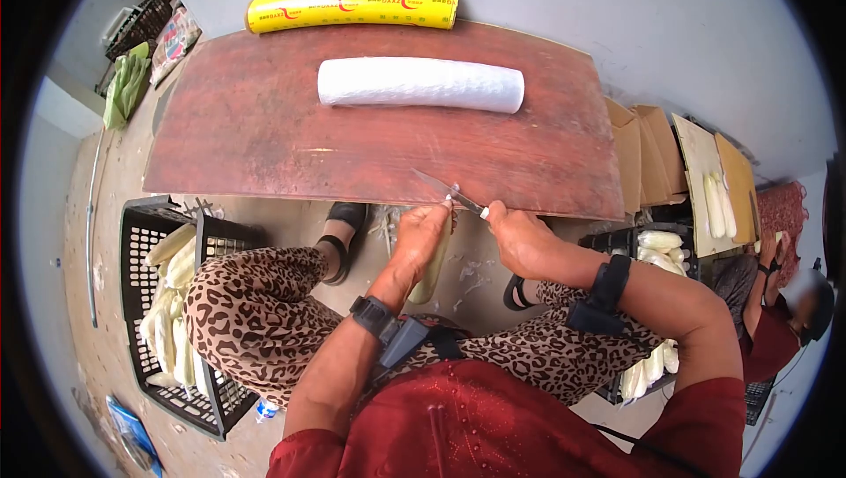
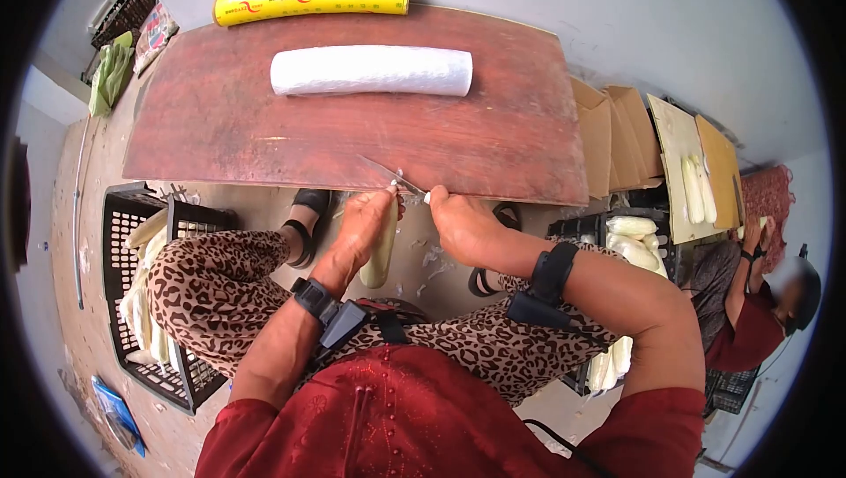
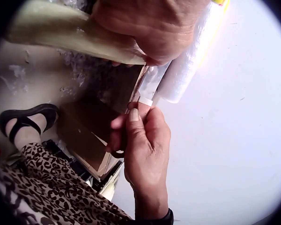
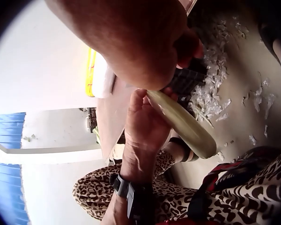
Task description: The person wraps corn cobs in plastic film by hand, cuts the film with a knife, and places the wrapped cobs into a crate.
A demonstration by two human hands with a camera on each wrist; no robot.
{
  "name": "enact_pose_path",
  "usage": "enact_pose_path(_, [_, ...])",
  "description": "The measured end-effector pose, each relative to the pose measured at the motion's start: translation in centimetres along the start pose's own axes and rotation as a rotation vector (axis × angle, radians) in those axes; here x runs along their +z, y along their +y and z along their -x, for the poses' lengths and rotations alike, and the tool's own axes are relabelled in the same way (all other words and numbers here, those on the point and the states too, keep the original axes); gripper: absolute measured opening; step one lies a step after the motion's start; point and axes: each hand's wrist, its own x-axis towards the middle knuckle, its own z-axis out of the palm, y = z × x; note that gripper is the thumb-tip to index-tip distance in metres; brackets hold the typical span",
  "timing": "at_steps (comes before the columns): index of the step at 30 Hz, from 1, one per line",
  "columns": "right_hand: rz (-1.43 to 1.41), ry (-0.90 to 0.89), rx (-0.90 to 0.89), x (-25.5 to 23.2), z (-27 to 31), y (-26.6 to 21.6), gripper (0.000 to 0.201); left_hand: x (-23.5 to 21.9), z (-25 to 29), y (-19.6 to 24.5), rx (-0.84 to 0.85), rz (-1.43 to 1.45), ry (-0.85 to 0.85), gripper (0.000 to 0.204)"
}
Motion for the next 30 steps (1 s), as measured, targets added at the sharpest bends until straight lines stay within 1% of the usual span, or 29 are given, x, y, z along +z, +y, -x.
enact_pose_path(5, [0.040,-0.035,0.000,-0.7,-0.8,-1.6,0.019,0.1,-0.3,-0.6,0.024,0.018,-0.007,0.032])
enact_pose_path(8, [0.062,-0.047,0.009,-0.5,-1.2,-1.7,0.020,0.4,-0.3,-0.7,0.034,0.014,0.024,0.034])
enact_pose_path(11, [0.088,-0.047,0.018,-0.4,-1.4,-1.7,0.021,0.2,0.0,-0.3,0.029,-0.111,0.031,0.032])
enact_pose_path(12, [0.094,-0.046,0.020,-0.4,-1.4,-1.8,0.021,0.1,-0.1,-0.4,0.033,-0.106,0.035,0.032])
enact_pose_path(15, [0.101,-0.065,0.014,-0.5,-0.8,-1.4,0.022,0.0,-0.3,-0.5,0.039,-0.113,0.020,0.033])
enact_pose_path(17, [0.097,-0.043,-0.012,-0.3,-0.3,-0.9,0.022,-0.4,-0.2,-0.3,0.041,-0.136,-0.011,0.033])
enact_pose_path(19, [0.096,-0.046,-0.021,-0.4,0.2,-0.6,0.022,-0.3,-0.2,-0.1,0.056,-0.133,-0.005,0.034])
enact_pose_path(21, [0.095,-0.073,-0.003,-0.5,0.8,-0.3,0.021,-0.2,-0.2,-0.1,0.054,-0.137,-0.003,0.034])
enact_pose_path(24, [0.142,-0.155,0.105,-0.5,1.6,0.5,0.020,-0.5,-0.3,-0.2,0.036,-0.157,-0.005,0.034])
enact_pose_path(27, [0.136,-0.188,0.116,-1.0,2.9,1.1,0.021,-0.7,-0.9,-0.8,0.036,-0.159,-0.017,0.033])
enact_pose_path(30, [0.103,-0.123,0.095,-0.5,3.4,1.7,0.021,-0.6,-0.9,-0.9,0.026,-0.105,-0.013,0.033])
